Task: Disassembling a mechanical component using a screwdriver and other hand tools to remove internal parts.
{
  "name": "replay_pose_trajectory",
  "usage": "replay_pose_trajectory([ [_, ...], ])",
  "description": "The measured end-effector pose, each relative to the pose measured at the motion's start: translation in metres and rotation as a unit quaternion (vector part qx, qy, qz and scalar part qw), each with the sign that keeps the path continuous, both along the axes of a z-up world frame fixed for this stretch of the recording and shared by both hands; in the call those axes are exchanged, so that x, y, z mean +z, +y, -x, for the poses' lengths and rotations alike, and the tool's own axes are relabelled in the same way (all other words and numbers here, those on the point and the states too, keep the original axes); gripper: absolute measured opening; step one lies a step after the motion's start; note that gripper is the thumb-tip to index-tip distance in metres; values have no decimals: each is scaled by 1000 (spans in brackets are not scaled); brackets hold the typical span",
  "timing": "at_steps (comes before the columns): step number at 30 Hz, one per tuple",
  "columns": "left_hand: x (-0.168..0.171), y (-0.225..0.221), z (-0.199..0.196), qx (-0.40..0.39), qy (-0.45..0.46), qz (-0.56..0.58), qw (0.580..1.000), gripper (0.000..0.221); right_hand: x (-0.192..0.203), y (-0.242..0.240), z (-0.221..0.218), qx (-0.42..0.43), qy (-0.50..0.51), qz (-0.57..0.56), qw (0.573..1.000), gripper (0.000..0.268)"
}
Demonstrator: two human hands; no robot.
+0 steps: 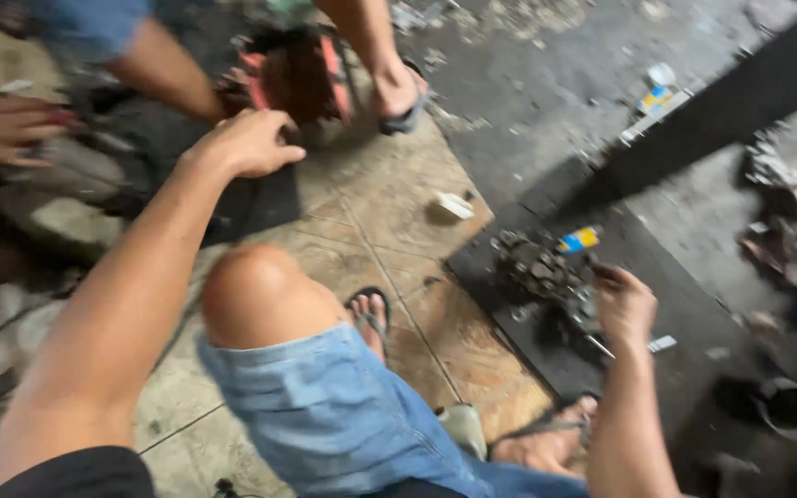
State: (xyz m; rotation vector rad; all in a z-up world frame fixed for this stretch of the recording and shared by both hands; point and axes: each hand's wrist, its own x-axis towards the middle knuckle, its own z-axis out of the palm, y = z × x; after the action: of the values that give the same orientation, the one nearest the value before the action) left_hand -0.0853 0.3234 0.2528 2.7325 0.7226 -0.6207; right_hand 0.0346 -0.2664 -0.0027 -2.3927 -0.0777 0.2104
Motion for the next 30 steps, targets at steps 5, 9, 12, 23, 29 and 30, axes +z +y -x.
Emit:
replay_pose_trajectory([
  [5,-38,-133,-67,-208,1,24,978,46,6,41,19,109,-91,48,989,31],
  [9,-120,-233,-98,-353,-22,10,935,28,48,66,35,157,-93,120,976,36],
  [12,-208,-281,-103,-355,-138,103,919,18,27,63,32,176,-155,162,958,32],
  [23,-274,-331,-67,-308,-290,120,898,46,22,67,39,190,-218,223,931,24],
  [29,-290,-338,-65,-282,-311,138,897,39,22,73,42,198,-249,214,924,20],
  [30,-292,-340,-64,-280,-313,135,898,38,22,72,43,194,-243,216,926,20],
])
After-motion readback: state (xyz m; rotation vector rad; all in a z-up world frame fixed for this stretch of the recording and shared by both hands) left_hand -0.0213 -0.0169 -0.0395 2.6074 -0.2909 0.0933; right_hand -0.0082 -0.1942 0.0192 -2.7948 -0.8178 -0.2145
